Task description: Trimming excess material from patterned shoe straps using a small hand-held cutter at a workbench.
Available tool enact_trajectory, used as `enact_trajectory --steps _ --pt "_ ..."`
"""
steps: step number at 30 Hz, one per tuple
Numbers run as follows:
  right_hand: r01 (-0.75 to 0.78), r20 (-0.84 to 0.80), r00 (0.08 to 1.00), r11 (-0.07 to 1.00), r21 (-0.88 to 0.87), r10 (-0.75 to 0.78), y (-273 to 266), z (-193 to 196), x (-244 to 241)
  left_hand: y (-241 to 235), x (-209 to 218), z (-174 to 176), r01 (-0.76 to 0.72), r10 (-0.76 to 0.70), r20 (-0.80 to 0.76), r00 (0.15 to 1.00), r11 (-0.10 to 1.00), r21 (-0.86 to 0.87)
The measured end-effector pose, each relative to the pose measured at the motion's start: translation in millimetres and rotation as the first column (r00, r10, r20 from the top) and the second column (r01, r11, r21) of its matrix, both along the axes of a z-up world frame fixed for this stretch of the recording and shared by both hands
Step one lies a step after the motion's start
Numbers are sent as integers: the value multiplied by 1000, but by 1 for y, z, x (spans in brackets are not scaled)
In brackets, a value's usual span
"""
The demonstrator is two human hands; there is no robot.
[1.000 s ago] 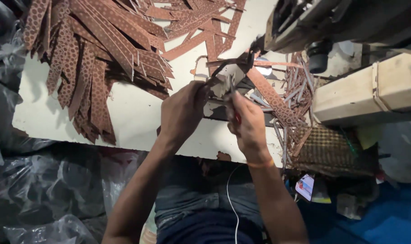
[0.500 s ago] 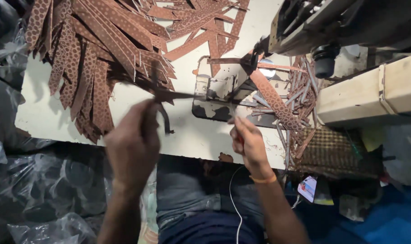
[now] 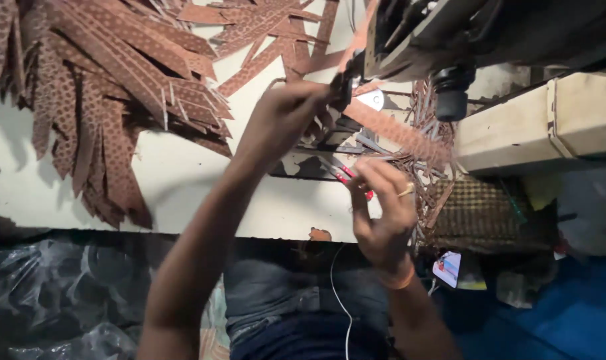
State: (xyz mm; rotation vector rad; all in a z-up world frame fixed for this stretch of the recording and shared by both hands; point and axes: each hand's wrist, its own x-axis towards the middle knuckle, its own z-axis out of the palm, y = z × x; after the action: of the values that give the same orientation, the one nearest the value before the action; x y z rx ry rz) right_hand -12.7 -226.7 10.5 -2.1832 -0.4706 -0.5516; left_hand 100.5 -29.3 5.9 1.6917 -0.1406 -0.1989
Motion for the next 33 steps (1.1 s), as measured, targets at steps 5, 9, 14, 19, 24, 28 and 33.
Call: enact_trajectory --steps 5,9,14,19,24,28,33 --pt "31 72 997 986 -161 -20 -7 23 48 -33 -50 -10 -66 5 -132 991 883 -465" --pt "4 -19 1000 986 -164 -7 -8 21 60 -52 -63 1 -161 132 -93 987 864 -477" --pt "-40 -53 998 987 -153 32 -8 24 64 -60 -61 1 -227 196 -115 974 856 -465" --pt "-72 -17 997 980 -183 70 -10 21 74 -66 -54 4 -263 246 -95 965 859 -439" --pt "-52 -69 997 987 -149 42 -10 19 72 -65 -46 13 -294 300 -27 954 908 -297" --pt "-11 -112 994 995 -98 0 -15 32 63 -65 -44 12 -296 295 -54 954 897 -327" --pt "149 5 988 966 -209 -151 -42 46 51 -64 -43 9 -285 276 -75 958 899 -333"
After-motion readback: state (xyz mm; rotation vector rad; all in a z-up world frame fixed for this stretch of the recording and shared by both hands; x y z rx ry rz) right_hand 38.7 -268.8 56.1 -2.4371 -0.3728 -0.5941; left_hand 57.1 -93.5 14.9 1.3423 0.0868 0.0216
